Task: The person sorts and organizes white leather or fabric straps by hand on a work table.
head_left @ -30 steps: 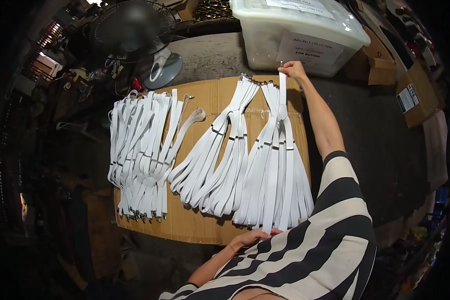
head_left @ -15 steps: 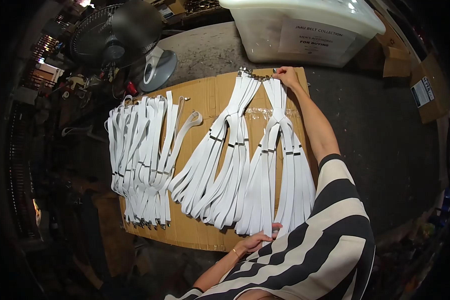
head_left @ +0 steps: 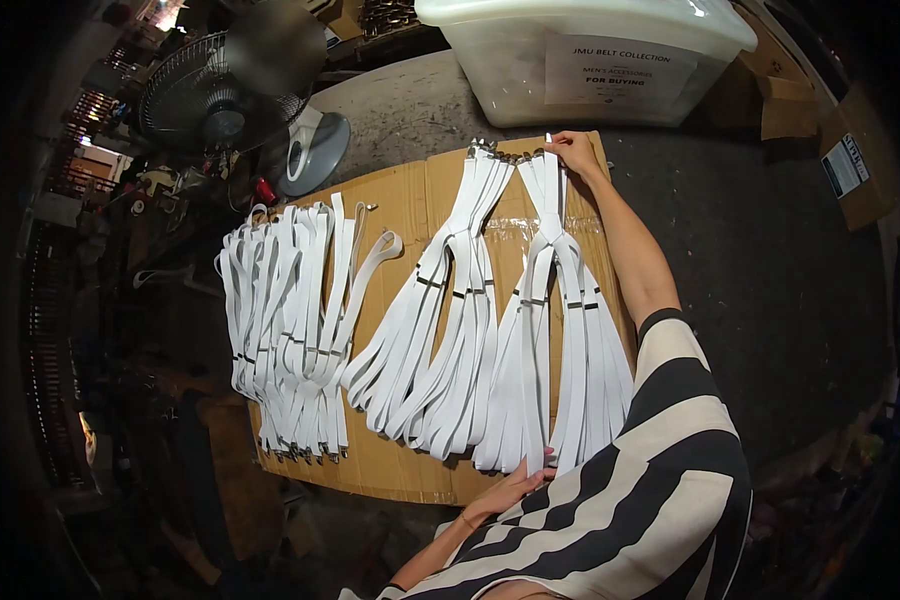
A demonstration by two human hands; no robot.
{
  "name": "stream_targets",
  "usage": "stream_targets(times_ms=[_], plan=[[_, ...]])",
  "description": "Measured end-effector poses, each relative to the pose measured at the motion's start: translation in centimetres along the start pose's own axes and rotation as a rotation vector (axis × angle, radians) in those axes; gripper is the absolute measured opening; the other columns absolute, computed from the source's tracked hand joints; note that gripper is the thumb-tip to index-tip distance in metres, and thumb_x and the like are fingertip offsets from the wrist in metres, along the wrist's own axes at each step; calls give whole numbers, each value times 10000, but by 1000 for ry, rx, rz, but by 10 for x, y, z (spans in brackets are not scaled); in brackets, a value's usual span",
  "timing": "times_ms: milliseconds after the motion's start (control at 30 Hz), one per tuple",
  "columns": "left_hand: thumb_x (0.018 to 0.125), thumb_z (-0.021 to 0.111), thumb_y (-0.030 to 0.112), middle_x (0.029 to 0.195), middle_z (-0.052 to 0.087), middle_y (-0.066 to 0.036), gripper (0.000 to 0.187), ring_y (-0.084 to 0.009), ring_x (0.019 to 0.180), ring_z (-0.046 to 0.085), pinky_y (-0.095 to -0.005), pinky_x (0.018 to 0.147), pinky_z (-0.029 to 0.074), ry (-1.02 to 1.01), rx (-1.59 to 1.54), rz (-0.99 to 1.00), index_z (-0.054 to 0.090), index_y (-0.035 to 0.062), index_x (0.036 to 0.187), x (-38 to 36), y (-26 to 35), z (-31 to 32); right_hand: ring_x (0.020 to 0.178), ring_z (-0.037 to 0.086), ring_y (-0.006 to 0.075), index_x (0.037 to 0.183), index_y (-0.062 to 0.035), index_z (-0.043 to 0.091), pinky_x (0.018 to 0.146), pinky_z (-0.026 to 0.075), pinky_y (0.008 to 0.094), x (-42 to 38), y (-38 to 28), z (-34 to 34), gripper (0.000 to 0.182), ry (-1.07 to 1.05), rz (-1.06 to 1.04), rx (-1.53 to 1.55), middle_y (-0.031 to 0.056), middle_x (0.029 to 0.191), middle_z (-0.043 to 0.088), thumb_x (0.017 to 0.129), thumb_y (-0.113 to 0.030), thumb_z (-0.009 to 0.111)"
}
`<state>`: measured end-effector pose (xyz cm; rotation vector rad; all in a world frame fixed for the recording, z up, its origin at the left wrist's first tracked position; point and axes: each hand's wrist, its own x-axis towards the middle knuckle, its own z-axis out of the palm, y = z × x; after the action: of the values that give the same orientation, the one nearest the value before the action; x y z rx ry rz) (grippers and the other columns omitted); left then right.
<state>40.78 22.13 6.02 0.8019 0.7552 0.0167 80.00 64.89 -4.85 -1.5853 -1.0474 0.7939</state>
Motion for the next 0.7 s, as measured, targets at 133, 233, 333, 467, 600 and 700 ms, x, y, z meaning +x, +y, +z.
stream_targets(times_ms=[133, 233, 333, 467, 600, 700], plan=[[957, 399, 396, 1279, 460, -103, 519, -176, 1196, 399, -294, 1015, 276, -76, -10, -61, 387, 40, 1334, -1, 1, -5, 521, 509, 74, 821, 4, 662, 454, 395, 233, -3, 0, 5, 172, -10, 27, 49, 23, 647, 604, 726, -117, 740], [940, 435, 353, 1288, 467, -113, 509, -184, 1178, 436, -295, 1014, 294, -107, -107, -81, 421, 11, 1317, -7, 5, -4, 502, 497, 71, 818, 3, 663, 430, 379, 234, -4, 0, 7, 170, -1, -4, 97, 15, 633, 595, 730, -123, 736], [905, 486, 297, 1272, 492, -117, 519, -188, 1137, 479, -285, 1005, 313, -107, -332, -124, 425, -25, 1308, -8, -10, -8, 482, 489, 71, 809, 2, 669, 420, 370, 236, -12, 1, 8, 166, 20, -13, 98, 9, 609, 585, 733, -132, 732], [872, 498, 228, 1206, 552, -97, 496, -166, 1077, 514, -246, 945, 348, -155, -318, -103, 454, -53, 1278, -2, -27, -23, 468, 454, 42, 826, -2, 672, 412, 349, 199, -11, -9, 8, 157, 86, -6, 155, -14, 613, 575, 761, -138, 717], [864, 499, 219, 1196, 563, -109, 508, -157, 1045, 533, -242, 928, 360, -172, -434, -104, 445, -74, 1276, 0, -34, -24, 466, 457, 45, 811, 7, 667, 413, 345, 200, -10, -23, 4, 176, 162, 21, 173, -8, 614, 579, 749, -146, 726], [854, 499, 211, 1195, 563, -123, 516, -162, 1047, 536, -243, 926, 369, -194, -466, -95, 442, -76, 1279, 2, -48, -31, 486, 478, 54, 811, 6, 668, 414, 344, 208, -2, -24, 2, 187, 365, -20, 132, 8, 631, 597, 739, -154, 732]])
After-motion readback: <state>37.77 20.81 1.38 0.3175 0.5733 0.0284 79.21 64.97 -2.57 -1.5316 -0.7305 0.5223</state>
